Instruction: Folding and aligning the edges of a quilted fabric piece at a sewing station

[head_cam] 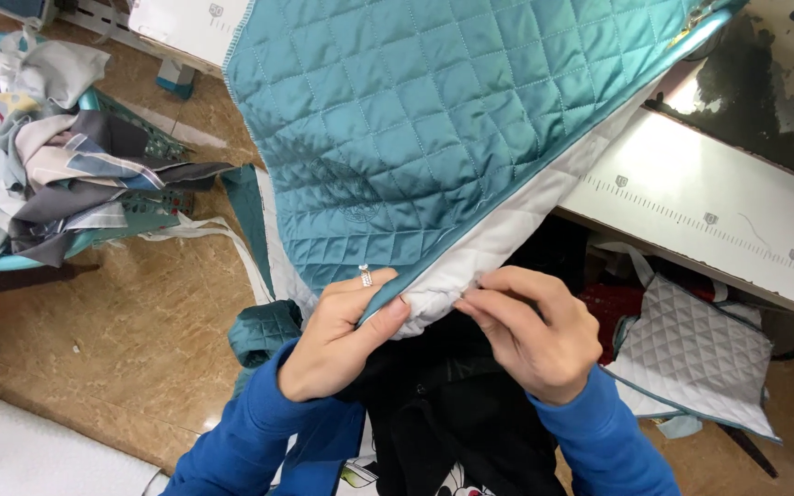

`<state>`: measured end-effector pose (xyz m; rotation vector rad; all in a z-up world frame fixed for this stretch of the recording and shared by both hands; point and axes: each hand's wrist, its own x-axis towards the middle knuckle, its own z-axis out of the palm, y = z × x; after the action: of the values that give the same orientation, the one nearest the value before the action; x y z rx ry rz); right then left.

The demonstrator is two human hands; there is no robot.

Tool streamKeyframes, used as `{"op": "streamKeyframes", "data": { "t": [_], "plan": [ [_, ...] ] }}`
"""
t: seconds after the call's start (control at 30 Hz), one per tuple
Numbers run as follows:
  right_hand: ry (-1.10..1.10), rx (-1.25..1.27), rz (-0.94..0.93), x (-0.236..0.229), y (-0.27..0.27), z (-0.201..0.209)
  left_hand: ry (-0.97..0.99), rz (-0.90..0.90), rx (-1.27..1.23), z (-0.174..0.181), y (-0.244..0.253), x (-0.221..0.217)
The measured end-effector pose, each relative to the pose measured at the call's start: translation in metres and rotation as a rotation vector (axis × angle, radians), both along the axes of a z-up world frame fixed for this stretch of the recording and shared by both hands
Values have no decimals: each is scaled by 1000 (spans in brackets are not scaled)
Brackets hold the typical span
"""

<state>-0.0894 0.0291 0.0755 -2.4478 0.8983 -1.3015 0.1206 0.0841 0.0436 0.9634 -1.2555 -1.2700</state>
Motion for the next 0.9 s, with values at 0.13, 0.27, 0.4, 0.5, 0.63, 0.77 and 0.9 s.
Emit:
{"op": "streamKeyframes", "data": {
  "t": [0.13,0.27,0.4,0.5,0.63,0.77,0.9],
  "plan": [
    [-41,266,108,3,26,-9,-243,86,3,4,3,5],
    [-179,633,212,16,38,-19,-562,238,-48,-9,10,10],
    [-604,1213,139,25,68,-68,-458,207,0,-33,19,15],
    [-902,1776,85,31,89,-100,-497,156,157,-46,23,18],
    [-603,1876,363,52,115,-86,-512,70,173,-56,11,30],
    [-527,1693,85,43,83,-86,-417,52,327,-54,8,44],
    [-500,1408,-115,0,68,-86,-503,78,547,-49,20,40]
  ]
}}
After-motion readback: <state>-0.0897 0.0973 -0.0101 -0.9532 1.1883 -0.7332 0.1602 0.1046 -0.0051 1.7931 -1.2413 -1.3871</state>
